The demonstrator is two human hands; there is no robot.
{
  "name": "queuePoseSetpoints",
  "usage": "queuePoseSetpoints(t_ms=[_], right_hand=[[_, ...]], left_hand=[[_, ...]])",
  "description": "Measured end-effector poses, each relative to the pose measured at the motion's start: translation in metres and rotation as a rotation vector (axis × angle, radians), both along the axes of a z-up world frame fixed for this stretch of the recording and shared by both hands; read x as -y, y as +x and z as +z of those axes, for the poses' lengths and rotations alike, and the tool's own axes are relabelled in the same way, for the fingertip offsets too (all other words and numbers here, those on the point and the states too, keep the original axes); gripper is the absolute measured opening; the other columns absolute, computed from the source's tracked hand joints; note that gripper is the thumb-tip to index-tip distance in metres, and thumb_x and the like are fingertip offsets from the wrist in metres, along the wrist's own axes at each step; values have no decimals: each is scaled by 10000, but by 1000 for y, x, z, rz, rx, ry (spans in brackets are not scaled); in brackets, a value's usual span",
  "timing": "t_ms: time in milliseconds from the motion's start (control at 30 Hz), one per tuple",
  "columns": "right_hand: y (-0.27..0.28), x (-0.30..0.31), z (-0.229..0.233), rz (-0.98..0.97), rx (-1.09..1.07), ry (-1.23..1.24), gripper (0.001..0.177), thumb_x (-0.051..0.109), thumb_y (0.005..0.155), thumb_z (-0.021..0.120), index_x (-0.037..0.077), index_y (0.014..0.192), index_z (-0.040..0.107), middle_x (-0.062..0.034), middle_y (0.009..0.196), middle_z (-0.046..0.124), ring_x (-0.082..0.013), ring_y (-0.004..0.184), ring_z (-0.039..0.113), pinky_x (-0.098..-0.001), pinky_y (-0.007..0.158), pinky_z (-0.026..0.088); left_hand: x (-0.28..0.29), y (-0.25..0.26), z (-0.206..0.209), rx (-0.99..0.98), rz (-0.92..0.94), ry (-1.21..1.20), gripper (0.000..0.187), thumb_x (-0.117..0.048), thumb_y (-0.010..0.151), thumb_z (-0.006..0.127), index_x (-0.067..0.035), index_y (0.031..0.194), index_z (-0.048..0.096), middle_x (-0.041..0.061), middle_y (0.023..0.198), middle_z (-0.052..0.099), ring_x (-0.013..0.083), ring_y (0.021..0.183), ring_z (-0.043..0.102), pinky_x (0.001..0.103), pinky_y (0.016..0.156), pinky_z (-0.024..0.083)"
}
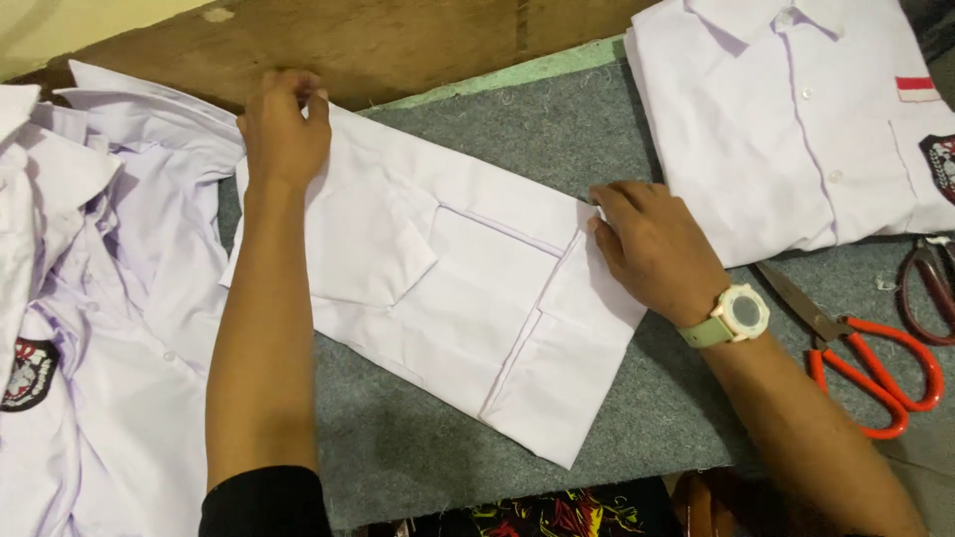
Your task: Folding a white long-sleeved shirt into a neat rectangular shape on a padded work surface.
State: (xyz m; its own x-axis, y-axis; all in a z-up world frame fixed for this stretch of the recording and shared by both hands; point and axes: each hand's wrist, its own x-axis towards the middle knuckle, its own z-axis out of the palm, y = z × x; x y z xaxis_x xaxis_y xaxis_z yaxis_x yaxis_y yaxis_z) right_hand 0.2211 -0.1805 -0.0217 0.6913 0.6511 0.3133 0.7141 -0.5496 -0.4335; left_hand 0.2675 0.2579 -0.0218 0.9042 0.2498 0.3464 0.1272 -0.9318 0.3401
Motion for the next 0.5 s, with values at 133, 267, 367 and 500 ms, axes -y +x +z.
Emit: queuePoseSetpoints(t_ms=[133,267,367,500], right_hand=[[24,-26,-13,-115,14,-222,271,183,1037,555,31,1225,677,-183,1077,696,-406,895,636,-501,817,495],[33,-48,-27,-211,2,-219,237,280,1040,615,88,1015,751,-127,1043,686,-426,889,630,-517,727,517],[32,-53,-32,-183,-61,-173,189,228,1036,620,48,989,649,-141,1021,637,-395,910,577,-506,792,473],[24,-50,-13,-150,-225,-109,177,185,1071,544,34,980,542,-192,942,649,-435,796,595,-557,693,436]], left_hand=[[2,3,20,-209,218,-90,308,-332,1045,586,-186,780,523,5,788,547,325,806,495,485,745,388],[-1,4,12,-313,241,-228,693,-456,1019,654,-162,511,285,-7,518,272,213,583,324,388,588,286],[-12,15,2,-459,335,-206,627,-557,1013,648,-166,571,436,36,729,632,318,900,619,467,925,364],[7,5,35,-555,400,-291,450,-560,935,586,-221,1218,673,80,1201,712,374,1185,598,469,1063,290]])
